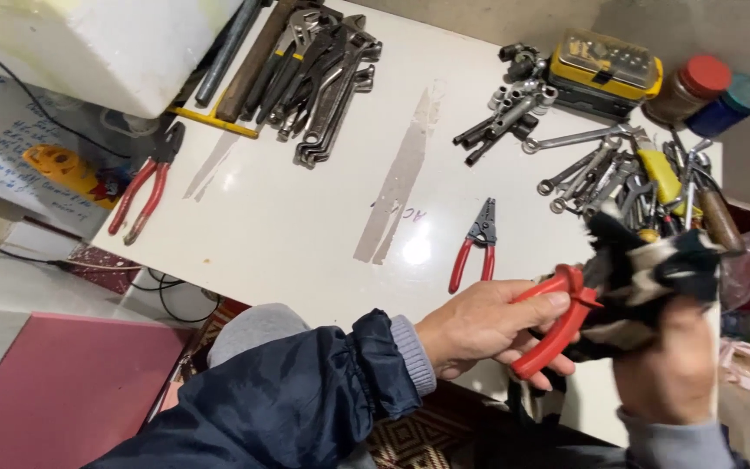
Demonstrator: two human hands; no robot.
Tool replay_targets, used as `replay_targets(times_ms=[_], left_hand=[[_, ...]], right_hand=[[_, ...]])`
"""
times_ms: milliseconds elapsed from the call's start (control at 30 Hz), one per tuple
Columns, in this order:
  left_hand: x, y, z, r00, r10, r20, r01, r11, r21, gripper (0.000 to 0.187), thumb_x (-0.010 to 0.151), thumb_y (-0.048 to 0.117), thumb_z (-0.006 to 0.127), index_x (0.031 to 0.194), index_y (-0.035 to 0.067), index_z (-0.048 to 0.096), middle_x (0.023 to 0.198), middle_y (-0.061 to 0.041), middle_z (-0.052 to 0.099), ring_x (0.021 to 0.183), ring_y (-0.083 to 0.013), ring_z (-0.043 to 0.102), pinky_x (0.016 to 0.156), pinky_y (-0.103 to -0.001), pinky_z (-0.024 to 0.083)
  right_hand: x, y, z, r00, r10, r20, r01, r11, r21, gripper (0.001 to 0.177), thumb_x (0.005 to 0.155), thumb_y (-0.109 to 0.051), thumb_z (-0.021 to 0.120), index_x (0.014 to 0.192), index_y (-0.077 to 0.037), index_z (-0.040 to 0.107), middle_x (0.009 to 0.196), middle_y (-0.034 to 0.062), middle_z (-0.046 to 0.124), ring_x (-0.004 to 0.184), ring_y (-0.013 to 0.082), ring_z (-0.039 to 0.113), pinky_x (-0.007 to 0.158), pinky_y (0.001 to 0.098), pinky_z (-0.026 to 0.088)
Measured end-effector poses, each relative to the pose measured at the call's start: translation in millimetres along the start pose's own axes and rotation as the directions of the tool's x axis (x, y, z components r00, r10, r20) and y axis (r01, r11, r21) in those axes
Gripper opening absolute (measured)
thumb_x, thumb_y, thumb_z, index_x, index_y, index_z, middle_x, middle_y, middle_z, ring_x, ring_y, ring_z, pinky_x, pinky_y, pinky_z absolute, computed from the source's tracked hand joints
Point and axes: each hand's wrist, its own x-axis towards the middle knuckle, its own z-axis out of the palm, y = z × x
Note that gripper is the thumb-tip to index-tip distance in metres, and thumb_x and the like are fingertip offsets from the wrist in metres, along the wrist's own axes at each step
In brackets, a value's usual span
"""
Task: Cleaning a pair of needle-nose pliers by wiping them thoroughly with a cloth on a workbench.
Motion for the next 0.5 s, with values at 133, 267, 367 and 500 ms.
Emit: replay_targets(times_ms=[133,267,367,500], left_hand=[[-4,5,6,0.997,-0.052,-0.059,0.052,0.999,-0.008,0.038,0.104,0.024,0.057,0.128,-0.006,0.055,0.103,-0.023,0.066,0.089,-0.032,0.073,0.062,-0.031,0.064],[-2,6,5,0.996,-0.071,-0.056,0.073,0.997,0.034,0.039,0.103,0.025,0.056,0.126,-0.007,0.053,0.11,-0.024,0.068,0.085,-0.0272,0.073,0.062,-0.029,0.064],[-5,10,11,0.994,-0.105,-0.041,0.106,0.993,0.043,0.037,0.105,0.025,0.055,0.124,-0.007,0.055,0.086,-0.016,0.067,0.075,-0.0252,0.074,0.052,-0.022,0.06],[-6,19,15,0.991,-0.085,-0.1,0.093,0.993,0.074,0.043,0.104,0.025,0.052,0.134,-0.006,0.057,0.096,-0.017,0.067,0.077,-0.0236,0.074,0.053,-0.023,0.059]], right_hand=[[-17,-22,47,0.998,-0.039,0.046,0.056,0.857,-0.512,0.024,0.103,-0.013,0.056,0.119,0.001,0.067,0.084,0.0086,0.065,0.054,0.0136,0.052,0.044,0.0251,0.042],[0,-23,37,0.999,-0.006,0.032,0.016,0.948,-0.318,0.025,0.098,-0.003,0.056,0.121,0.004,0.064,0.105,0.0153,0.071,0.09,0.0216,0.067,0.08,0.028,0.053],[13,-26,23,0.996,-0.046,-0.077,0.029,0.979,-0.202,0.012,0.1,-0.009,0.057,0.111,-0.008,0.06,0.103,0.0035,0.064,0.092,0.015,0.06,0.089,0.0313,0.048],[14,-38,22,0.98,0.018,-0.199,-0.003,0.997,0.075,0.025,0.108,-0.024,0.052,0.123,-0.007,0.062,0.107,0.0017,0.069,0.085,0.0089,0.066,0.077,0.0204,0.055]])
